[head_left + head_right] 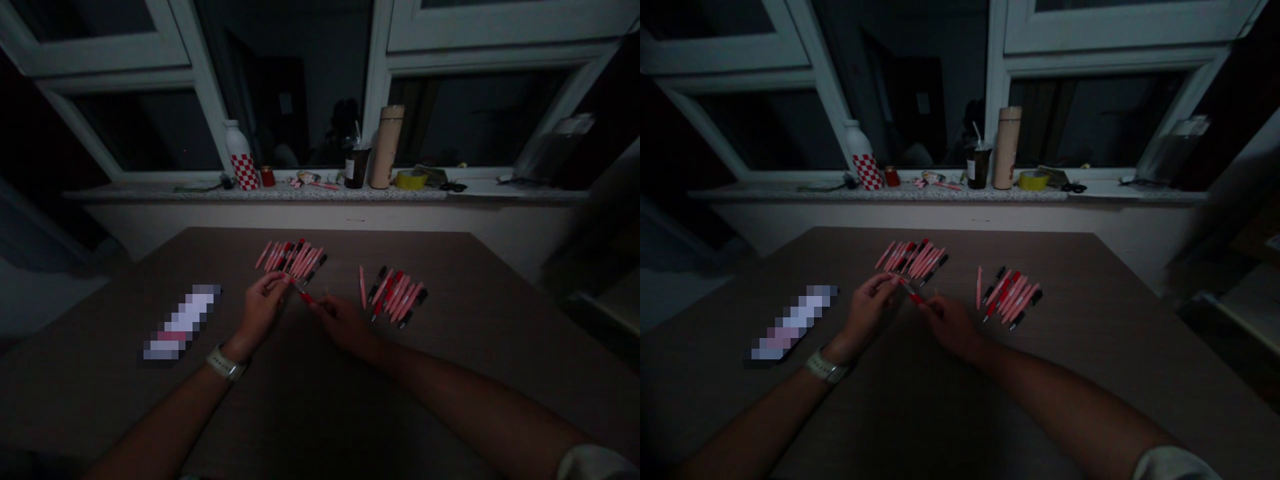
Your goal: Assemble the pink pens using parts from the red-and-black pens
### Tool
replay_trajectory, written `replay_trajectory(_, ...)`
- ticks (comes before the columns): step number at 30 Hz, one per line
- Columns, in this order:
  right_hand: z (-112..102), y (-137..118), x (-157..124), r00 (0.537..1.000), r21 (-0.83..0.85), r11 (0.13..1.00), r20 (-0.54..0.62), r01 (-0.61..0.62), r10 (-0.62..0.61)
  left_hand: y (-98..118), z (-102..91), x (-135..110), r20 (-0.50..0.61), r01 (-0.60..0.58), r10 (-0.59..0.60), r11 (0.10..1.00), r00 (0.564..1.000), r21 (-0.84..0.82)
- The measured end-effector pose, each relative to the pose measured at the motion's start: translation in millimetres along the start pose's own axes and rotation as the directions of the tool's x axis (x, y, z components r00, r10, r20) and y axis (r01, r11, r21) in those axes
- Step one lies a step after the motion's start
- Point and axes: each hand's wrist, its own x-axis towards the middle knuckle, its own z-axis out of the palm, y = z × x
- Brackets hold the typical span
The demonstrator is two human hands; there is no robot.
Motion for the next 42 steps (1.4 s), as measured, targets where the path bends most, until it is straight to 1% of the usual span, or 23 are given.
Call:
replay_trajectory(6, 0.3, 0.4, 0.7, 1.000, -0.019, 1.000, 0.004, 0.002, -0.001, -5.4, -0.5, 1.1, 0.006, 0.014, -0.014, 0.999, 1.000, -0.035)
replay_trajectory(13, 0.0, -0.9, 0.4, 1.000, -0.045, 0.999, 0.000, -0.004, 0.004, -7.4, -1.2, -0.1, 0.034, -0.051, 0.052, 0.998, 0.998, -0.035)
replay_trajectory(17, -0.2, -1.2, 0.1, 0.999, -0.019, 1.000, 0.029, 0.020, -0.020, -5.2, -0.2, -2.8, 0.086, -0.073, 0.071, 0.997, 0.994, 0.015)
replay_trajectory(22, 0.2, -2.6, 0.6, 0.999, -0.042, 0.999, 0.030, 0.022, -0.020, -1.9, 3.4, -5.5, 0.113, -0.039, 0.036, 0.999, 0.993, 0.025)
replay_trajectory(27, 0.4, -2.2, 1.2, 0.998, -0.057, 0.998, 0.050, 0.033, -0.031, -3.4, 3.4, -4.5, 0.119, -0.019, 0.010, 0.997, 0.993, 0.073)
replay_trajectory(31, 0.8, 0.4, 0.9, 1.000, -0.107, 0.994, 0.015, 0.021, -0.020, -8.1, 3.5, -1.8, 0.140, -0.020, 0.011, 0.998, 0.990, 0.064)
replay_trajectory(33, 1.2, 1.3, 0.7, 1.000, -0.106, 0.994, -0.014, 0.020, -0.022, -11.2, 3.9, -0.9, 0.153, -0.008, -0.002, 0.998, 0.988, 0.063)
replay_trajectory(38, 1.9, 1.9, 1.7, 0.999, -0.068, 0.998, -0.051, -0.007, 0.004, -15.5, 4.0, -0.9, 0.176, 0.003, -0.017, 0.997, 0.984, 0.083)
replay_trajectory(42, 1.1, 3.3, 3.1, 0.992, 0.014, 0.998, -0.117, -0.056, 0.057, -14.5, 3.6, -0.6, 0.187, -0.016, 0.002, 0.997, 0.982, 0.075)
